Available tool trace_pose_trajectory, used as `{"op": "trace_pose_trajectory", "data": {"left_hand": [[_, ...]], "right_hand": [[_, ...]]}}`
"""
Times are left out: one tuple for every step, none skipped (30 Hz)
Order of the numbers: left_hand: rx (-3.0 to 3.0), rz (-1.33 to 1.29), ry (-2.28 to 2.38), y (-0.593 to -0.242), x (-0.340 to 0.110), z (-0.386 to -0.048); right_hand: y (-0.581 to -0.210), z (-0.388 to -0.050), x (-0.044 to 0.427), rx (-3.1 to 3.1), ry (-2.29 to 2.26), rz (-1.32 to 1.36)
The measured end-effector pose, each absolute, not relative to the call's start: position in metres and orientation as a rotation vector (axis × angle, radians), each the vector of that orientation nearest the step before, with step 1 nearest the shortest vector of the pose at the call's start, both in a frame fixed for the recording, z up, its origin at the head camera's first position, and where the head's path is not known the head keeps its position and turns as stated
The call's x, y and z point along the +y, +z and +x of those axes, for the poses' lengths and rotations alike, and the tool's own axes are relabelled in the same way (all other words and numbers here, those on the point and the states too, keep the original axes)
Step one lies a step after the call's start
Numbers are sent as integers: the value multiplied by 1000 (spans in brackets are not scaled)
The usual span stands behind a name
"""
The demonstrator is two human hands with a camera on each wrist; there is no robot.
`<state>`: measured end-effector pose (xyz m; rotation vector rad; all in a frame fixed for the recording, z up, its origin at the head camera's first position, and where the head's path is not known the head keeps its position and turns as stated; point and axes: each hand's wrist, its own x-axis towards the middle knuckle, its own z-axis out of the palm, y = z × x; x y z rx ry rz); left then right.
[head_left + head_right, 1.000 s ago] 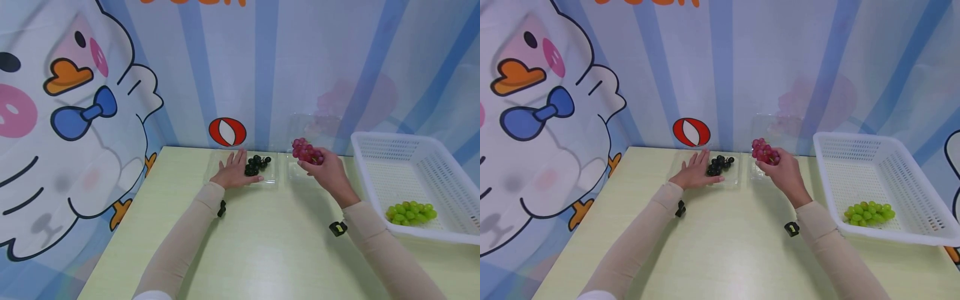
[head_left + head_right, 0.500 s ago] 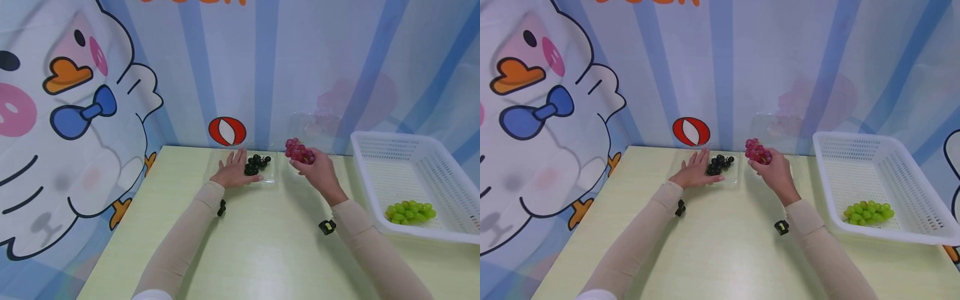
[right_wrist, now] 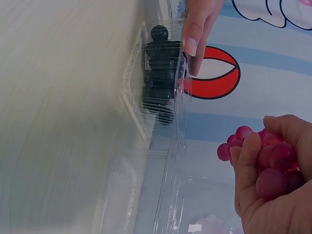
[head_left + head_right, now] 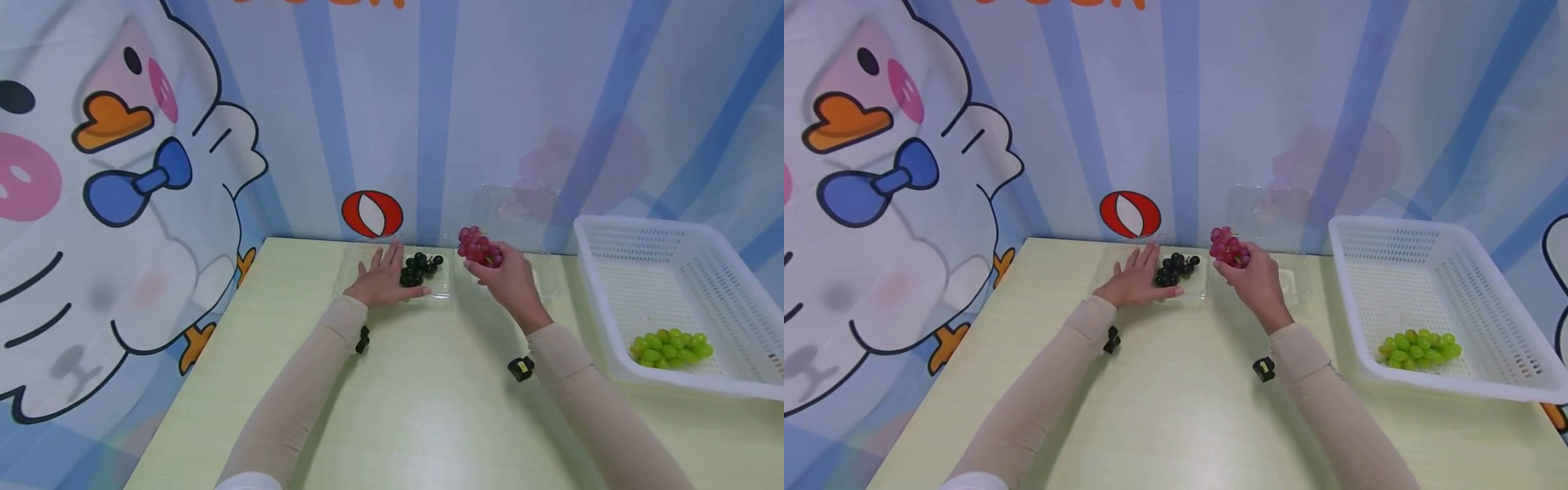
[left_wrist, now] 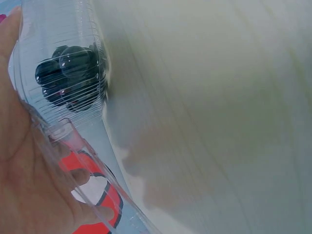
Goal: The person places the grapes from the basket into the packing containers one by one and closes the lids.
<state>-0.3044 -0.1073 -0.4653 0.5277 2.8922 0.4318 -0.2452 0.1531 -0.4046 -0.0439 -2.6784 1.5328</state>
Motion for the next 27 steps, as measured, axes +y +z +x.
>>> {"op": "trace_pose_trajectory", "data": {"left_hand": [[2894, 529, 429, -465, -107, -304], [2895, 530, 426, -466, -107, -304], [2897, 531, 424, -466, -107, -304], [2898, 533, 424, -466, -107, -304], [2899, 535, 424, -466, -107, -304], [2901, 538, 426, -465, -107, -304], [2903, 539, 427, -465, -107, -304], [2902, 539, 428, -465, -107, -304], [2901, 538, 430, -465, -107, -304], [2898, 536, 433, -465, -107, -304], [2897, 535, 438, -465, -107, -304], [2894, 534, 445, -465, -107, -304], [2892, 533, 448, -464, -107, -304], [2891, 533, 450, -464, -107, -304], [2891, 534, 456, -464, -107, -304], [2890, 534, 459, -464, -107, -304], [2892, 534, 458, -464, -107, -304], [2893, 534, 457, -464, -107, -304], [2896, 534, 454, -464, -107, -304], [2899, 536, 453, -464, -107, -303], [2902, 537, 456, -464, -107, -303], [2904, 538, 456, -465, -107, -303], [2908, 540, 457, -465, -107, -302], [2910, 542, 459, -465, -107, -302], [2913, 544, 458, -465, -107, -302], [2915, 545, 458, -465, -107, -301], [2915, 544, 457, -465, -107, -301]], "right_hand": [[-405, -246, 152, -2676, 1535, -48], [-406, -247, 150, -2676, 1536, -48], [-406, -248, 149, -2672, 1540, -47], [-407, -248, 147, -2669, 1543, -45], [-407, -249, 146, -2666, 1548, -45], [-407, -249, 144, -2663, 1556, -44], [-407, -250, 143, -2663, 1558, -44], [-408, -250, 141, -2661, 1566, -43], [-407, -251, 140, -2657, 1576, -44], [-408, -251, 139, -2659, 1574, -48], [-408, -251, 138, -2659, 1576, -51], [-408, -252, 137, -2663, 1572, -53], [-408, -252, 136, -2667, 1566, -55], [-409, -252, 135, -2668, 1562, -57], [-409, -252, 134, -2669, 1558, -59], [-410, -252, 133, -2669, 1554, -58], [-410, -253, 132, -2666, 1553, -55], [-411, -253, 131, -2665, 1550, -51], [-411, -253, 130, -2665, 1545, -50], [-412, -254, 129, -2662, 1542, -48], [-412, -254, 128, -2660, 1540, -44], [-413, -255, 127, -2658, 1538, -42], [-413, -256, 126, -2659, 1535, -43], [-414, -256, 125, -2661, 1532, -45], [-414, -256, 124, -2663, 1528, -48], [-415, -256, 122, -2662, 1525, -51], [-415, -257, 121, -2662, 1522, -53]]}}
